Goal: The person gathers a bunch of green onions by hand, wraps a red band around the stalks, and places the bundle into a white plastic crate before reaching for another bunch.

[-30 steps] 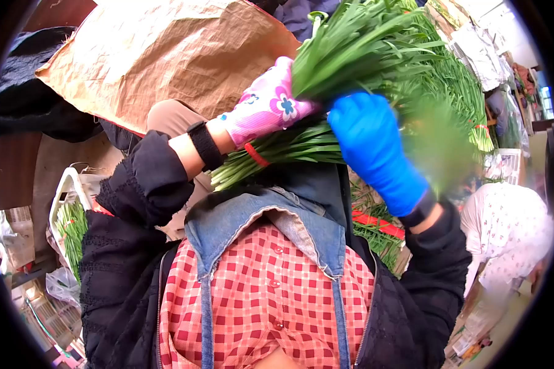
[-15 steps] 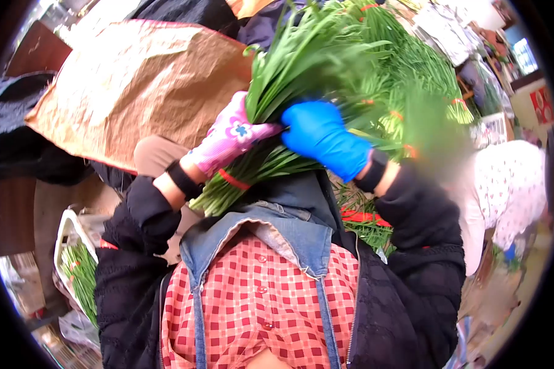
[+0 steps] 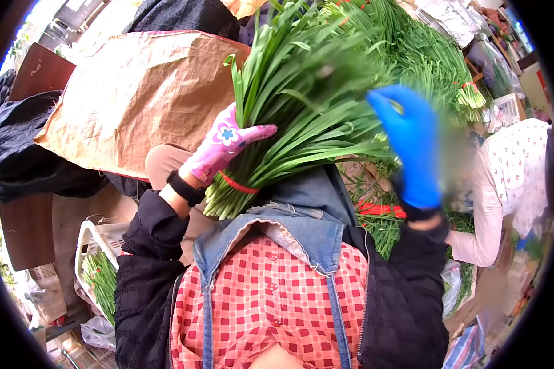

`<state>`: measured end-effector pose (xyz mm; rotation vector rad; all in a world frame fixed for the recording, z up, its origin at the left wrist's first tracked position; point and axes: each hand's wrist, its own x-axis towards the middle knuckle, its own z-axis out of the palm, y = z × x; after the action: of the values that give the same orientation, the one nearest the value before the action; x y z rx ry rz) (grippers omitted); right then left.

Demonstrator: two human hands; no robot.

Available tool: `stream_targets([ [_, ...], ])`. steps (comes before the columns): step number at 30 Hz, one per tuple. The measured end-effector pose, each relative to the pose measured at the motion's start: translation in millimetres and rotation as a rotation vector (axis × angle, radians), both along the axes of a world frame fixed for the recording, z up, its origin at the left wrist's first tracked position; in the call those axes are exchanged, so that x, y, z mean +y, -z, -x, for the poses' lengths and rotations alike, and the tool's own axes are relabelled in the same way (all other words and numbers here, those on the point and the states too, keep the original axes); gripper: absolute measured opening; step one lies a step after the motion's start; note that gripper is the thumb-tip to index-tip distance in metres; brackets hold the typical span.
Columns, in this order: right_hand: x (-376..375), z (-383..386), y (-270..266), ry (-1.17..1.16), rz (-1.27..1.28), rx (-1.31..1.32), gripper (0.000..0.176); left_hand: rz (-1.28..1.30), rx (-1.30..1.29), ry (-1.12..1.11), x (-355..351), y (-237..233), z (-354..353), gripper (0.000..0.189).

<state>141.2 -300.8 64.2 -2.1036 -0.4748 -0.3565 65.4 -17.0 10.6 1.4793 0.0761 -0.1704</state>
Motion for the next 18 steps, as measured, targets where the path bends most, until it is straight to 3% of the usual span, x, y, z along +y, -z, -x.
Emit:
stream_targets([
  [2, -41, 22, -19, -0.106, -0.049, 0.172, 0.010, -0.097, -0.033, 0.052, 5, -11, 1, 0.038],
  [5, -97, 36, 1, -0.090, -0.221, 0.543, 0.018, -0.160, -0.028, 0.128, 18, -13, -2, 0.043],
  [7, -135, 37, 57, -0.198, 0.579, 0.627, 0.025, -0.199, -0.016, 0.182, 21, -12, -4, 0.049],
  [9, -118, 65, 50, -0.205, 1.319, 0.259, 0.034, -0.039, 0.054, 0.170, 23, -13, -4, 0.050],
  [10, -115, 57, 51, -0.155, 1.080, 0.065, 0.039, -0.023, 0.018, 0.162, 22, -12, -4, 0.052],
  [11, -106, 48, 44, -0.125, 0.711, -0.036, 0.028, -0.049, 0.026, 0.199, 24, -9, -6, 0.052],
  [13, -73, 40, 11, -0.051, 0.306, -0.044, 0.018, -0.091, 0.072, 0.160, 20, -13, -3, 0.049],
  [15, -49, 38, -14, -0.089, 0.179, -0.008, 0.012, -0.042, 0.092, 0.138, 17, -9, -3, 0.048],
  [17, -43, 24, 0, -0.132, 0.143, 0.000, 0.013, 0.021, 0.118, 0.101, 17, -5, -2, 0.044],
  [18, -40, 15, 11, -0.164, 0.052, 0.123, 0.015, 0.014, 0.114, 0.104, 18, -3, -3, 0.044],
])
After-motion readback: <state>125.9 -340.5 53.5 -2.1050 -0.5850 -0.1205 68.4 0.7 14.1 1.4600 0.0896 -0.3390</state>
